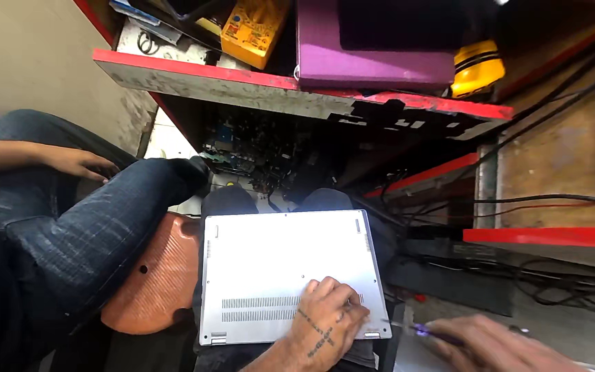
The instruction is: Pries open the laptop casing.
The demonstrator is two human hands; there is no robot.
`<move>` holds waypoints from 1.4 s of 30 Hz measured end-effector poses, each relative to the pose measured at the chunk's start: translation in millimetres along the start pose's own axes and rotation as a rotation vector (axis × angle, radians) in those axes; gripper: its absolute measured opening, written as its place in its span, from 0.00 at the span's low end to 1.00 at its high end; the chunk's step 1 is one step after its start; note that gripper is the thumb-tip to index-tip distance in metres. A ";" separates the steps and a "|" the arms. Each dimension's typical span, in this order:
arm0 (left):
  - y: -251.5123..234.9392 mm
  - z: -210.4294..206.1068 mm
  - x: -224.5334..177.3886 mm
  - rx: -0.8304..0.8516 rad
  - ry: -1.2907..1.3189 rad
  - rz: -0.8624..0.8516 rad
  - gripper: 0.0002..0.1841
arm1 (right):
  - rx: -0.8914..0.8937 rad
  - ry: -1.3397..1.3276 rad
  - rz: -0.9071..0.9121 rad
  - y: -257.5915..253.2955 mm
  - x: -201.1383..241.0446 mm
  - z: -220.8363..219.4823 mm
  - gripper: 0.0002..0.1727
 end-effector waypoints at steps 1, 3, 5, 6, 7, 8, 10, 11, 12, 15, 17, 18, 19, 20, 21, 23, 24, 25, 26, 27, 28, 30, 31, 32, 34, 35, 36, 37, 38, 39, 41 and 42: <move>-0.4 3.2 3.7 -0.028 -0.009 0.032 0.11 | -0.058 -0.005 -0.013 -1.8 -5.4 4.0 0.14; -2.5 12.4 10.1 -0.071 0.005 0.089 0.12 | -0.155 0.030 -0.026 -7.3 -14.5 7.4 0.15; -4.3 21.5 14.1 -0.106 0.071 0.134 0.12 | -0.202 0.073 -0.023 -14.8 -19.7 1.8 0.15; -4.8 25.0 15.7 -0.115 0.122 0.162 0.13 | -0.225 0.086 -0.018 -18.4 -21.5 -3.5 0.15; -4.9 27.8 16.8 -0.125 0.167 0.188 0.13 | -0.245 0.092 -0.011 -21.4 -23.3 -9.7 0.15; -4.4 30.0 17.7 -0.140 0.200 0.206 0.13 | -0.259 0.091 -0.006 -23.9 -25.2 -15.6 0.15; -3.2 33.5 19.4 -0.173 0.230 0.209 0.12 | -0.272 0.087 -0.002 -28.0 -28.3 -24.6 0.16; -2.1 34.7 20.0 -0.188 0.232 0.204 0.12 | -0.279 0.086 -0.004 -28.9 -29.5 -27.7 0.16; -0.9 35.8 20.5 -0.200 0.232 0.198 0.11 | -0.285 0.088 -0.006 -29.7 -30.2 -29.3 0.16; 1.9 37.4 22.1 -0.234 0.220 0.186 0.10 | -0.291 0.092 -0.020 -30.9 -30.4 -29.6 0.16; 2.2 37.9 23.0 -0.244 0.216 0.179 0.09 | -0.289 0.101 -0.026 -32.0 -30.2 -29.1 0.16; 2.3 38.4 23.2 -0.246 0.213 0.179 0.09 | -0.286 0.114 -0.029 -32.5 -29.8 -28.9 0.16; 2.2 38.9 23.6 -0.249 0.210 0.181 0.09 | -0.279 0.130 -0.035 -33.2 -29.0 -28.6 0.16; 1.8 39.4 23.8 -0.253 0.209 0.184 0.09 | -0.269 0.152 -0.044 -34.5 -27.4 -27.8 0.17; 1.4 40.0 24.0 -0.255 0.205 0.189 0.09 | -0.252 0.176 -0.054 -36.5 -25.0 -26.8 0.17; 0.5 40.2 24.8 -0.260 0.200 0.200 0.09 | -0.212 0.210 -0.051 -42.6 -19.6 -25.7 0.16; -0.1 40.2 24.9 -0.261 0.199 0.204 0.09 | -0.195 0.215 -0.007 -46.6 -17.2 -26.8 0.14; -0.9 40.4 25.0 -0.259 0.195 0.202 0.10 | -0.185 0.216 0.079 -50.4 -15.2 -29.4 0.10; -1.9 40.8 24.8 -0.256 0.191 0.197 0.11 | -0.179 0.213 0.184 -53.8 -12.6 -32.6 0.06; -3.1 41.5 24.7 -0.254 0.185 0.191 0.11 | -0.159 0.190 0.282 -56.8 -9.1 -34.5 0.04; -3.9 42.5 24.7 -0.251 0.180 0.187 0.11 | -0.137 0.174 0.364 -59.2 -6.4 -36.5 0.09; -4.7 43.6 25.3 -0.237 0.172 0.193 0.12 | -0.116 0.201 0.438 -61.6 -5.8 -38.9 0.10; -4.7 43.6 26.0 -0.231 0.167 0.199 0.13 | -0.120 0.241 0.415 -61.9 -7.7 -37.8 0.06; -4.4 43.8 26.6 -0.226 0.162 0.205 0.13 | -0.129 0.303 0.355 -62.0 -10.0 -34.8 0.09; -3.0 45.2 27.4 -0.225 0.161 0.214 0.13 | -0.173 0.426 0.236 -63.9 -11.4 -26.0 0.26; -1.7 46.7 27.5 -0.228 0.159 0.216 0.13 | -0.165 0.463 0.218 -64.3 -10.7 -23.1 0.27; -0.3 48.8 27.7 -0.235 0.157 0.215 0.13 | -0.136 0.455 0.236 -64.3 -10.0 -21.5 0.22; 0.6 51.1 28.4 -0.251 0.155 0.209 0.13 | -0.081 0.400 0.278 -64.7 -9.5 -20.3 0.12; 1.6 53.7 29.9 -0.271 0.150 0.195 0.13 | -0.003 0.338 0.307 -65.9 -9.6 -19.3 0.03; 3.1 56.6 31.6 -0.291 0.148 0.187 0.12 | 0.059 0.305 0.302 -67.0 -10.5 -18.3 0.05; 6.6 62.5 34.3 -0.315 0.150 0.197 0.11 | 0.087 0.330 0.191 -67.3 -12.6 -13.2 0.12; 8.0 64.7 35.5 -0.322 0.151 0.205 0.10 | 0.044 0.384 0.164 -67.1 -13.1 -11.1 0.19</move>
Point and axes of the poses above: each hand's wrist, its own y-axis away from the middle knuckle, its own z-axis out of the back of the hand, x = y × z, the point moved 4 cm from there along -y, towards the middle knuckle, and after that the axes turned 7 degrees about -x, right-handed, at the moved point
